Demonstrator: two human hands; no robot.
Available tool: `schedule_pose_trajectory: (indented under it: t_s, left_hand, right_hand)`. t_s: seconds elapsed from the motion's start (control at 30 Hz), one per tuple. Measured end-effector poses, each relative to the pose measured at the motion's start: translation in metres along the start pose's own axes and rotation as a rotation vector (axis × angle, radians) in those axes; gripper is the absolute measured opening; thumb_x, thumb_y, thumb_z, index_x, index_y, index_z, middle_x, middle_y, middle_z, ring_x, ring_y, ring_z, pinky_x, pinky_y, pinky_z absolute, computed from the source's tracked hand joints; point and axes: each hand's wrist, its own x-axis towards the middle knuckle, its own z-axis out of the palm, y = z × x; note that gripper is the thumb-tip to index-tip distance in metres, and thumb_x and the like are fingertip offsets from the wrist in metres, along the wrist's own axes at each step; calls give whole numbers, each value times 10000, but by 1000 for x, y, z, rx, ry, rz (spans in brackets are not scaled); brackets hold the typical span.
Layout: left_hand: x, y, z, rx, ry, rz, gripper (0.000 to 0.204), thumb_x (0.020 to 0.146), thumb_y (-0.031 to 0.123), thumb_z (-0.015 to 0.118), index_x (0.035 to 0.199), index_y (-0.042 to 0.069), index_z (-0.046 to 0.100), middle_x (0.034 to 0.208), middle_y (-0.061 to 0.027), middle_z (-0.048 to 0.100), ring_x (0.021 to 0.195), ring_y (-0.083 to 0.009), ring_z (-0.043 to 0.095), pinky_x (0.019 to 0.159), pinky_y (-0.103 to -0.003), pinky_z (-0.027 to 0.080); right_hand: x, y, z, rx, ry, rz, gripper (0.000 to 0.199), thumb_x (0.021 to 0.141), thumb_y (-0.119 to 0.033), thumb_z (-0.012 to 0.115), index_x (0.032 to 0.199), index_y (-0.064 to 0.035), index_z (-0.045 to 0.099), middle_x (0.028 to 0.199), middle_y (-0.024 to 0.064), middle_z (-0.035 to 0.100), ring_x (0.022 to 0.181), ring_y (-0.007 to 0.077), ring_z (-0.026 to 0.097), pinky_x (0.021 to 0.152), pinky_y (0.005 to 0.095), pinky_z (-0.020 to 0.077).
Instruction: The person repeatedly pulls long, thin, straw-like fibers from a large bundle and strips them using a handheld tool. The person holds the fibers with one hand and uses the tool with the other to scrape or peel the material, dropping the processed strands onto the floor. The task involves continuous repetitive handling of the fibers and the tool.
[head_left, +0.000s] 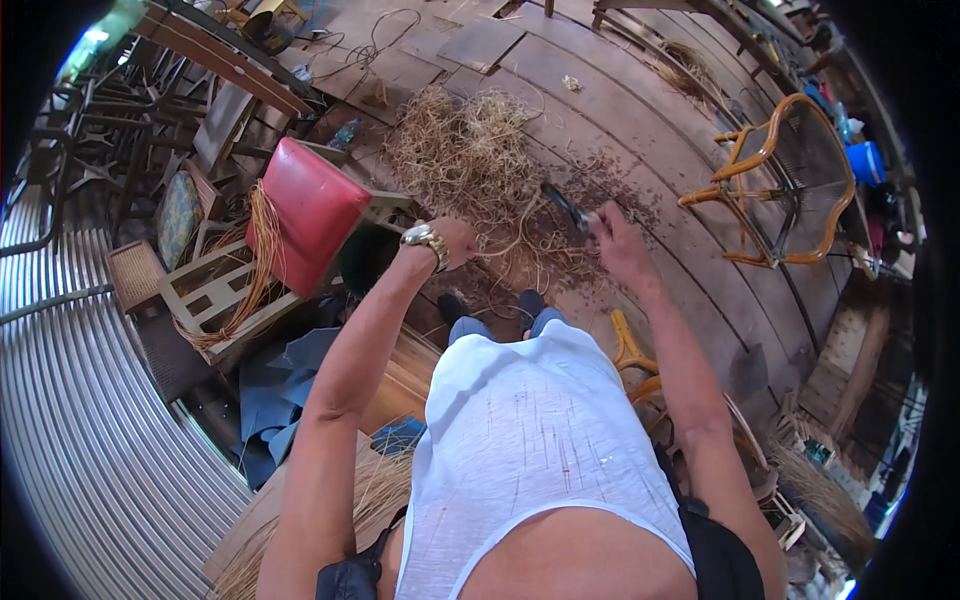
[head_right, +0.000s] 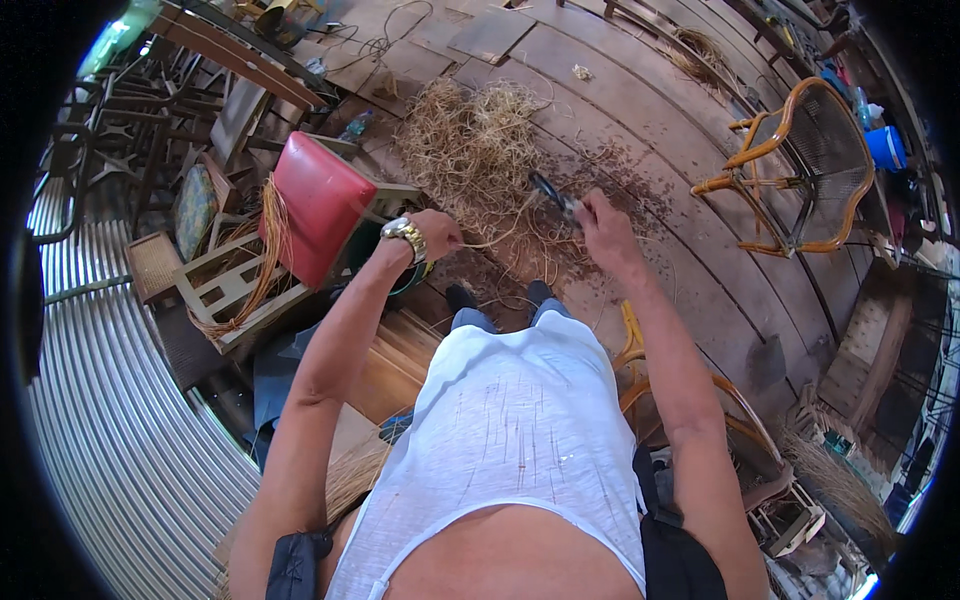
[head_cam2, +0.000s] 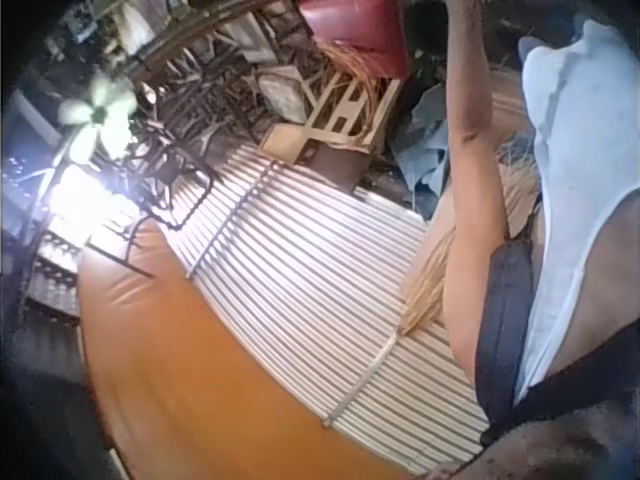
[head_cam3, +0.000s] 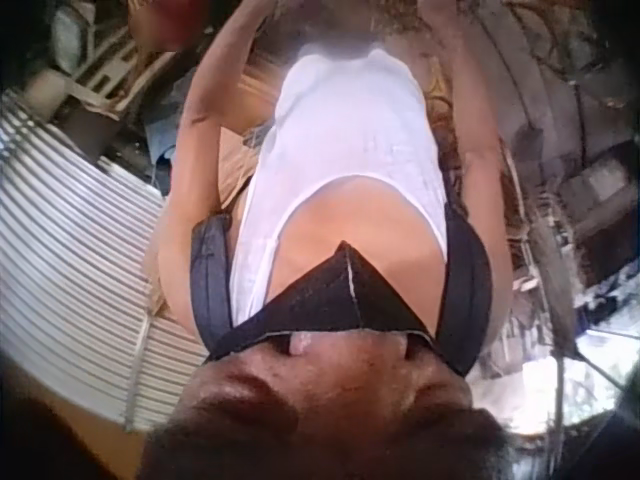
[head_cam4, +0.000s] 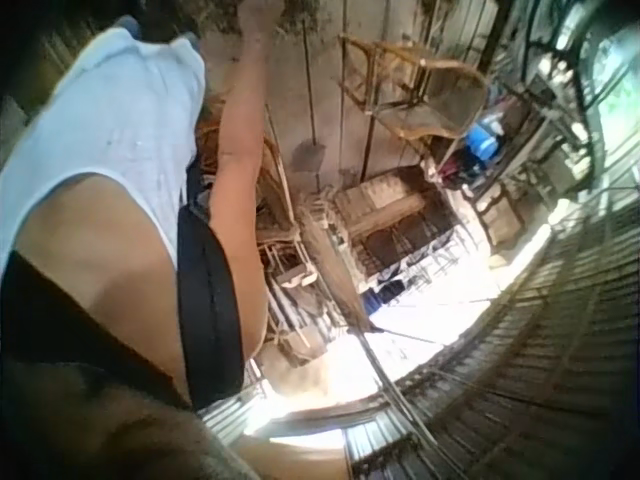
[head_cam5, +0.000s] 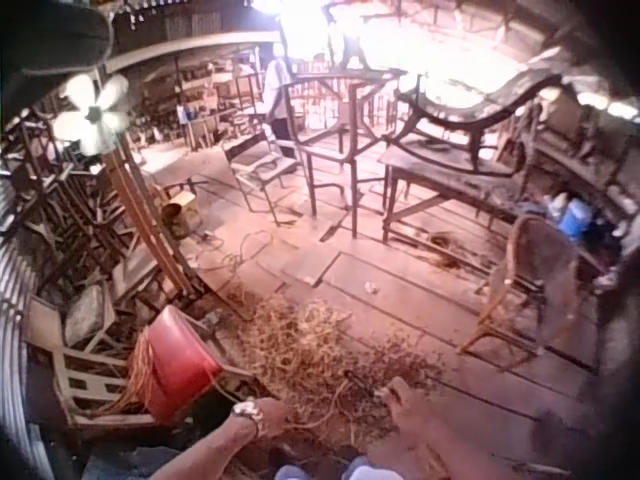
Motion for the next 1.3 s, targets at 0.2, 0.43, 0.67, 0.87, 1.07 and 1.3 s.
schedule_pose_trajectory:
  t_s: [0.2,0.43,0.67,0.87,1.07,1.3]
  left_hand:
    - [17,23,-37,-307,64,292,227,875,264,591,1023,127,694,952,-119,690,870,-308,650,787,-379,505]
    - [15,12,-13,-49,708,-261,210,851,316,647,1035,226,695,1266,-64,543,1289,-301,393,994,-673,248]
    - [2,60,47,-970,1241,-417,473,937,413,548,1129,-15,487,1089,-160,531,1042,-292,494,944,-423,377]
    - [-23,104,116,-1454,235,161,357,1007,376,451,917,58,585,792,-19,618,700,-109,563,658,-302,480]
    - [-212,-43,187,-982,56,-370,296,983,306,508,1017,38,631,827,-56,622,739,-162,569,697,-318,484]
    - [-479,-145,194,-313,-86,-1037,292,943,382,511,1047,135,628,1046,-152,660,992,-363,616,835,-440,488]
  right_hand:
    - [12,-29,40,39,-93,-52,182,979,-221,515,996,-43,485,742,150,645,630,223,669,597,359,495]
    - [-20,-31,62,324,-243,360,194,996,-250,485,967,-59,505,664,82,594,516,116,551,449,292,406]
    - [-10,-34,68,954,15,536,179,977,-297,529,990,-127,474,650,37,529,440,80,416,356,232,311]
    - [55,60,16,1170,56,573,63,916,-165,510,932,-113,479,683,10,483,453,50,362,361,185,277]
    - [120,254,-231,893,344,434,167,947,-188,498,1040,-49,507,746,22,501,512,87,417,397,209,313]
    - [88,255,-398,-418,464,482,291,946,-208,518,1181,-38,495,1049,127,449,895,226,417,716,310,333]
